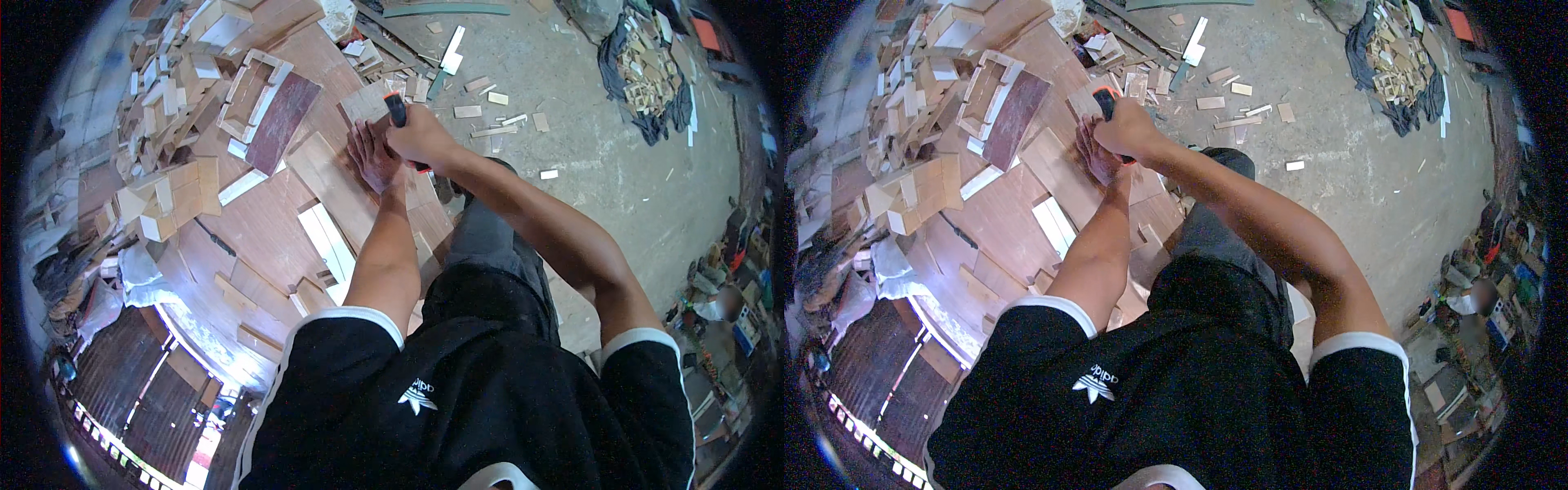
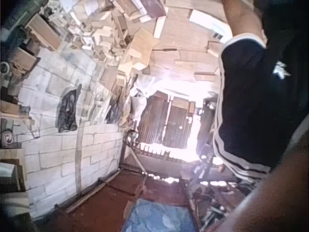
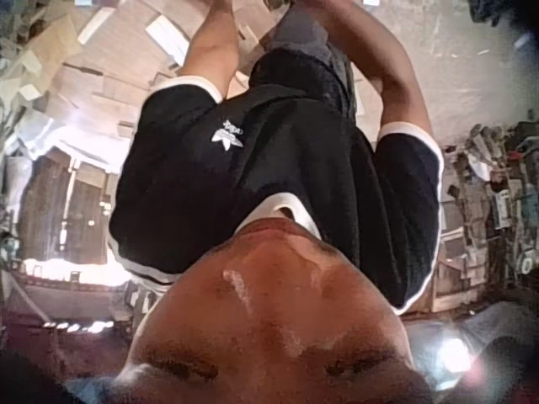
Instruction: The person is using a hand saw to cut a small piece of wood in a workshop.
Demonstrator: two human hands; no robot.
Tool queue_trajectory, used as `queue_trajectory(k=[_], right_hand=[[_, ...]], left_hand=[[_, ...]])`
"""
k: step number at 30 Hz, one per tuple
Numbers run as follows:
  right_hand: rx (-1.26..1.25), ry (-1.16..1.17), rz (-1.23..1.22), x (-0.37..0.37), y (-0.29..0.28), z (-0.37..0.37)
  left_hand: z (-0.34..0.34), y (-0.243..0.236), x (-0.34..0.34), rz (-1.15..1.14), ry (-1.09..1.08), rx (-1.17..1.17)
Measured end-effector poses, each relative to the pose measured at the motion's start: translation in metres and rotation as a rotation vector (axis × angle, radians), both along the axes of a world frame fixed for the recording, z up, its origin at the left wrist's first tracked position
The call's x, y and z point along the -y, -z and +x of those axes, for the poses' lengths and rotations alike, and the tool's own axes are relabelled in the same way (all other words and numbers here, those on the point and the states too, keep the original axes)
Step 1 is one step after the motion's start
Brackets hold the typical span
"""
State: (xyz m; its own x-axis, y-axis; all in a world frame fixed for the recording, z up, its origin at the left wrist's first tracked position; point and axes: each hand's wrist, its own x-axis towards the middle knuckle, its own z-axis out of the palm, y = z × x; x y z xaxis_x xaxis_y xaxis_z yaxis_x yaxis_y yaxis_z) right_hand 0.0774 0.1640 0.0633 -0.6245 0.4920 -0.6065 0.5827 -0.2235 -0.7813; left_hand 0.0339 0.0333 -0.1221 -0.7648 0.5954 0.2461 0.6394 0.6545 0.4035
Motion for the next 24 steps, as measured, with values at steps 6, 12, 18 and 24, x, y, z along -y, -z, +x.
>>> queue_trajectory(k=[6,12,18,24], right_hand=[[0.011,-0.008,-0.138,-0.008,-0.089,0.047],[-0.098,0.060,0.043,0.017,0.017,0.020],[-0.186,0.059,0.230,0.051,-0.028,0.062],[-0.105,0.066,0.181,0.055,-0.065,0.085]], left_hand=[[0.000,-0.003,-0.003,-0.082,-0.017,-0.056],[0.001,0.001,-0.001,-0.059,-0.004,-0.013],[0.000,0.004,0.005,-0.188,-0.016,0.039],[0.001,0.005,0.003,-0.103,-0.007,0.011]])
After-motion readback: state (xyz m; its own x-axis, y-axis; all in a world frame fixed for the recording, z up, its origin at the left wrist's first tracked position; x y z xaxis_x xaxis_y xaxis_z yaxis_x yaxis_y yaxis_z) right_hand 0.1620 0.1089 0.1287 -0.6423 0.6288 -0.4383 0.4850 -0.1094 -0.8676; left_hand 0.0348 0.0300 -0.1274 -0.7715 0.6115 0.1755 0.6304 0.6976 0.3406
